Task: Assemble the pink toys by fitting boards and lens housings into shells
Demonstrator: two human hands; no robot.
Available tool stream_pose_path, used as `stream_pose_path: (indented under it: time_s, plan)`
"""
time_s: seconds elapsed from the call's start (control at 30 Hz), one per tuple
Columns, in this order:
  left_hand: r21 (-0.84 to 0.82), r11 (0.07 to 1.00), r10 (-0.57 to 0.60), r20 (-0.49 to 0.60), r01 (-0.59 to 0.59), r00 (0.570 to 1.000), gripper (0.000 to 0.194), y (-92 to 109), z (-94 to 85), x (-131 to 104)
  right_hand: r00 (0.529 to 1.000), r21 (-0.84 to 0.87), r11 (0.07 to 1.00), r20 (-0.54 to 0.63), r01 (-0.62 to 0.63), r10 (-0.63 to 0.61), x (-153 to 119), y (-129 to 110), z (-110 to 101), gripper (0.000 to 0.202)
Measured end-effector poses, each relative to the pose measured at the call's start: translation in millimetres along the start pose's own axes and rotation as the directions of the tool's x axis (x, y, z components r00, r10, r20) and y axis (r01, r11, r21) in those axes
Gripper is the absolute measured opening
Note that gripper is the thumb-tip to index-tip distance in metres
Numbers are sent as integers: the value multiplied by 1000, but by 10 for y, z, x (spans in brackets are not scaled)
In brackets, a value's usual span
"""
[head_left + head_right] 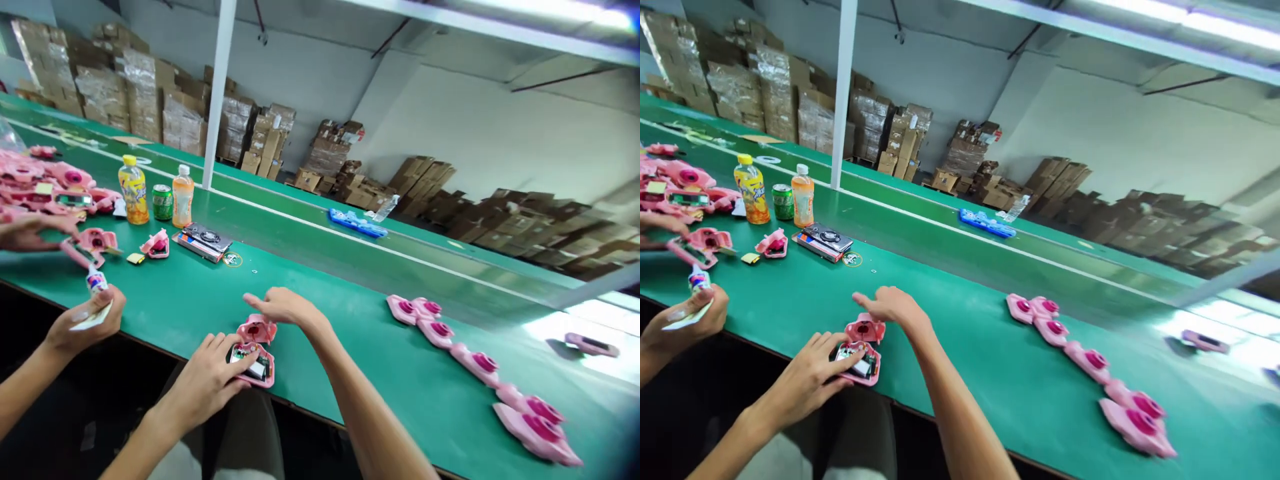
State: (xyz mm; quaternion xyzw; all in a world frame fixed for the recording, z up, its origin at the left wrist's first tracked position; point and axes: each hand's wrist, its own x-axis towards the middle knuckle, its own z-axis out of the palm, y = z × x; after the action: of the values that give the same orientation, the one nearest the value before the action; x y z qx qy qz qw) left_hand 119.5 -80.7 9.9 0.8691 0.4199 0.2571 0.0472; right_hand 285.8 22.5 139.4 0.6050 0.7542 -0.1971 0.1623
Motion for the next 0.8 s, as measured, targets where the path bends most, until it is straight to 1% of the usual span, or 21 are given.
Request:
stream_pose_path:
  time_s: [0.03,0.07,0.1,0.17,0.23,0.3,0.33,0.37,0.4,0.43,0.47,0.5,0.53,0.57,0.6,0.63,0.67,0.7,0.73,0.77,0.8]
  plan:
    - [12,1000,-11,-5,11,1000,53,11,-6,0,992,-14,1000,130,-1,3,126,-90,-154,63]
    - [20,1000,-23,-13,23,1000,53,23,-9,-2,975,-20,1000,221,7,-3,233,-172,-252,59]
    - [22,999,-34,-23,34,999,54,35,-5,-9,962,-18,1000,272,11,-5,316,-240,-300,55]
    - [-1,999,-51,-57,51,997,54,58,23,-35,936,-31,999,352,21,-9,404,-322,-289,53]
    - [-75,996,-66,-119,57,991,55,81,74,-75,928,-41,998,372,51,-33,385,-318,-236,50]
    - [-221,972,-126,-194,82,973,55,105,136,-119,939,-45,995,338,87,-67,274,-247,-220,49]
    - [-315,944,-179,-238,99,955,54,117,166,-135,949,-38,993,300,113,-97,193,-198,-229,49]
    - [-417,902,-248,-282,114,927,52,129,191,-146,958,-18,988,247,155,-146,99,-148,-244,49]
    - [-517,847,-325,-323,122,889,50,142,209,-147,960,12,976,180,216,-215,-2,-100,-258,49]
    - [-604,787,-403,-354,123,844,49,153,218,-138,950,49,955,97,292,-296,-106,-58,-268,47]
    - [-671,731,-474,-373,120,798,49,164,215,-119,925,83,921,0,379,-381,-208,-23,-272,42]
    - [-722,681,-533,-378,119,757,47,174,199,-90,882,107,876,-105,470,-460,-302,3,-272,35]
    - [-762,637,-580,-371,119,725,46,183,170,-52,827,114,826,-201,551,-524,-385,21,-269,28]
    - [-793,598,-610,-355,118,708,44,192,130,-6,772,107,780,-274,617,-573,-453,32,-270,24]
    - [-816,567,-628,-336,116,702,42,201,82,44,720,93,737,-324,670,-613,-505,37,-278,24]
    - [-835,538,-638,-314,116,703,42,211,27,95,677,78,700,-349,710,-648,-540,36,-296,26]
    - [-849,516,-642,-294,115,708,43,221,-29,146,646,67,669,-349,740,-679,-561,29,-325,27]
    - [-858,499,-643,-275,119,714,44,232,-84,191,627,64,647,-333,760,-704,-569,17,-364,28]
    - [-859,496,-641,-262,129,722,46,242,-134,228,619,66,633,-307,772,-723,-568,-3,-409,29]
    - [-849,509,-635,-262,140,726,47,248,-178,254,622,68,631,-276,773,-732,-561,-28,-456,28]
    - [-822,549,-620,-278,152,734,48,249,-216,268,640,69,645,-244,761,-728,-552,-59,-500,26]
